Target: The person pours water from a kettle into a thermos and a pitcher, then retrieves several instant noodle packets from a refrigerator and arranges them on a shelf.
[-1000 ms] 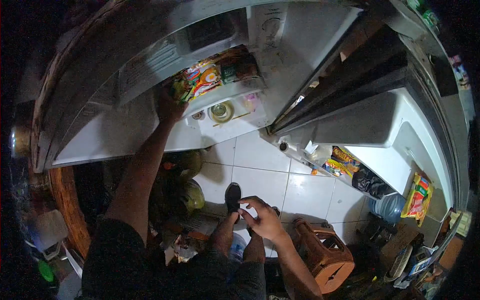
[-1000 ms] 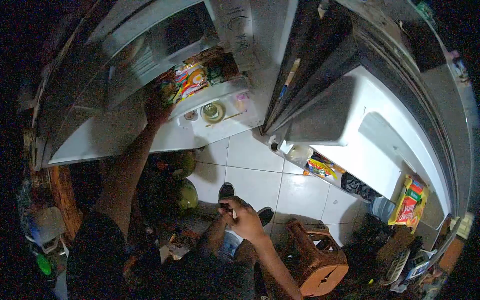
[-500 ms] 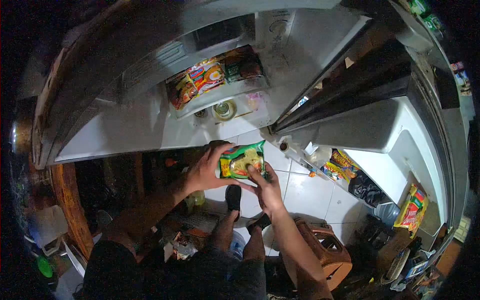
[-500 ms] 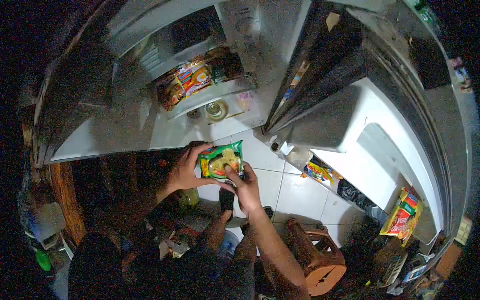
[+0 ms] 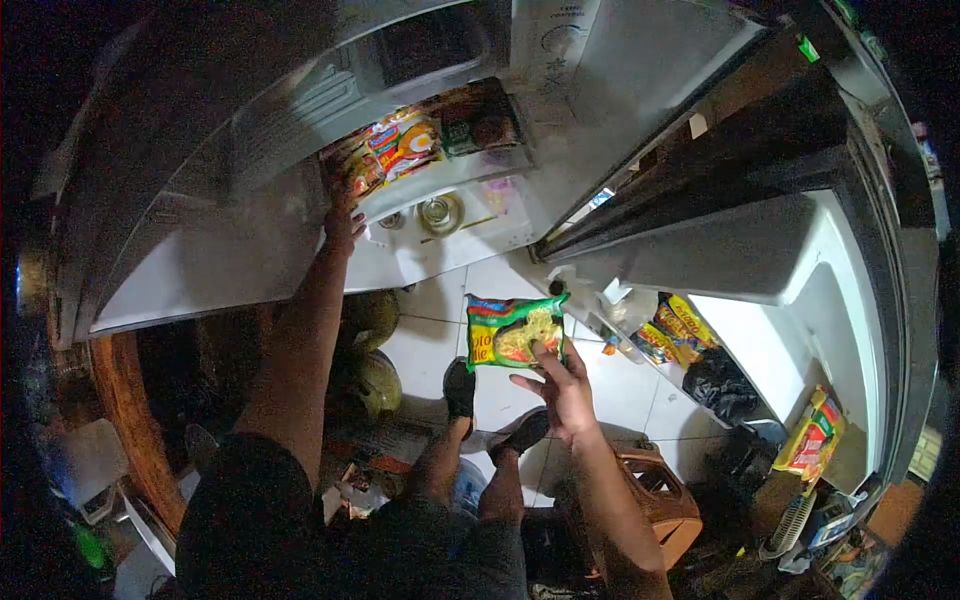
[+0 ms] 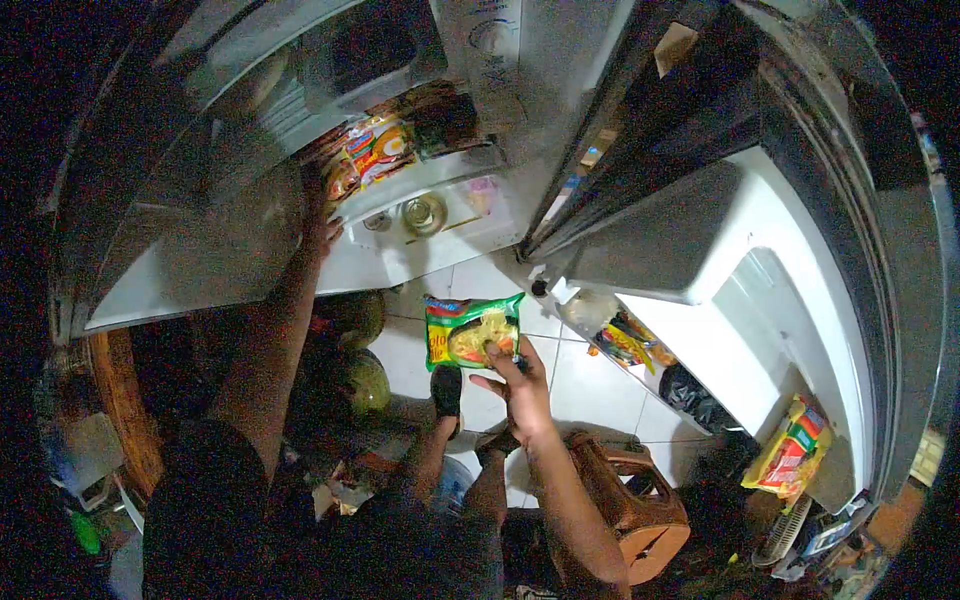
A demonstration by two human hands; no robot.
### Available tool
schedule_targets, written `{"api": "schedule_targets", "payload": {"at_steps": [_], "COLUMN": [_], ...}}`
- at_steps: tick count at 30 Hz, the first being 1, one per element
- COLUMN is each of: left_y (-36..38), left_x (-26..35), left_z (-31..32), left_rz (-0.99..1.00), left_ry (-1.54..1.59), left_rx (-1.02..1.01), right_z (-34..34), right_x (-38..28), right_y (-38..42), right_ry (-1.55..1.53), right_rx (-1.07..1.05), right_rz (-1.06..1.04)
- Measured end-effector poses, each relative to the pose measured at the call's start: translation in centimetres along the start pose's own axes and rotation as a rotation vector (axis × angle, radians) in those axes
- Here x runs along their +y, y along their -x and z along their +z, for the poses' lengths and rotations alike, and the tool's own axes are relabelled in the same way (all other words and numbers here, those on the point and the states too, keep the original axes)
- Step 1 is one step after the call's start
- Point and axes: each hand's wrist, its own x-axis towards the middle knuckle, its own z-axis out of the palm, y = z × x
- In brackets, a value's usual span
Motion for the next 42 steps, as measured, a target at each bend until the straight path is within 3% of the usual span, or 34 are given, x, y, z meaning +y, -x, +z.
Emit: {"api": "schedule_targets", "payload": {"at_steps": [2, 7, 10, 14, 16, 18, 20, 21, 22, 24, 25, 26, 28, 30, 32, 33, 34, 36, 38, 40, 42], "left_y": [-0.1, 1.6, 4.0, 12.9, 19.9, 26.7, 31.3, 33.7, 35.5, 38.6, 40.4, 41.9, 44.8, 47.4, 49.7, 49.9, 50.2, 50.8, 50.8, 50.1, 49.4], "left_x": [0.2, 2.4, 2.8, 2.1, 2.5, 3.7, 5.2, 5.6, 6.2, 7.5, 8.4, 9.7, 11.1, 11.2, 13.1, 13.1, 13.0, 12.6, 12.7, 12.9, 12.9], "left_z": [0.1, 2.8, 3.2, 1.6, 0.8, 0.4, -0.8, -1.6, -2.9, -4.3, -4.9, -5.3, -7.1, -8.0, -7.5, -7.9, -8.2, -9.4, -10.1, -11.5, -12.7], "left_rz": [0.032, 0.112, 0.279, 0.174, -0.007, 0.066, 0.024, 0.039, 0.023, 0.076, 0.082, 0.072, 0.147, 0.192, 0.254, 0.238, 0.252, 0.272, 0.263, 0.264, 0.480], "left_ry": [0.087, 0.131, 0.258, 0.042, 0.147, 0.138, 0.018, -0.022, -0.035, -0.106, -0.104, -0.114, -0.084, -0.031, -0.037, -0.086, -0.077, 0.009, 0.010, 0.007, -0.090], "left_rx": [-0.110, -0.025, -0.050, -0.186, -0.194, -0.223, -0.309, -0.256, -0.250, -0.311, -0.306, -0.306, -0.348, -0.371, -0.347, -0.326, -0.330, -0.219, -0.207, -0.168, -0.139], "right_z": [-0.4, -1.0, -1.7, -0.9, -0.1, 1.3, 2.6, 3.1, 3.8, 4.2, 4.8, 5.7, 8.9, 7.5, 8.6, 9.5, 10.1, 11.5, 11.4, 11.6, 12.1], "right_x": [0.1, -0.2, 0.4, -0.2, -1.3, -4.0, -6.4, -7.7, -9.0, -11.7, -13.7, -15.1, -20.7, -22.6, -23.5, -24.2, -24.2, -23.4, -22.7, -22.1, -21.3], "right_y": [0.6, 3.0, 4.0, 6.4, 8.3, 11.5, 14.1, 16.4, 18.6, 23.5, 25.4, 28.3, 35.7, 39.8, 42.3, 43.7, 44.9, 46.6, 46.7, 46.9, 47.5], "right_ry": [0.017, 0.005, -0.054, -0.162, -0.086, 0.031, 0.613, 0.454, 0.659, 0.872, 0.892, 0.872, 0.975, 1.269, 1.246, 1.121, 1.130, 1.079, 1.102, 1.029, 1.049], "right_rx": [0.005, -0.005, -0.027, 0.050, 0.036, 0.062, 0.043, -0.066, -0.023, -0.227, -0.376, -0.334, -0.514, -0.632, -0.698, -0.778, -0.779, -0.749, -0.804, -0.986, -0.936], "right_rz": [0.011, 0.076, 0.073, 0.070, 0.006, 0.000, -0.636, -0.541, -0.748, -0.914, -1.119, -1.213, -0.874, -1.054, -1.248, -1.105, -1.120, -0.958, -1.038, -1.163, -1.234]}}
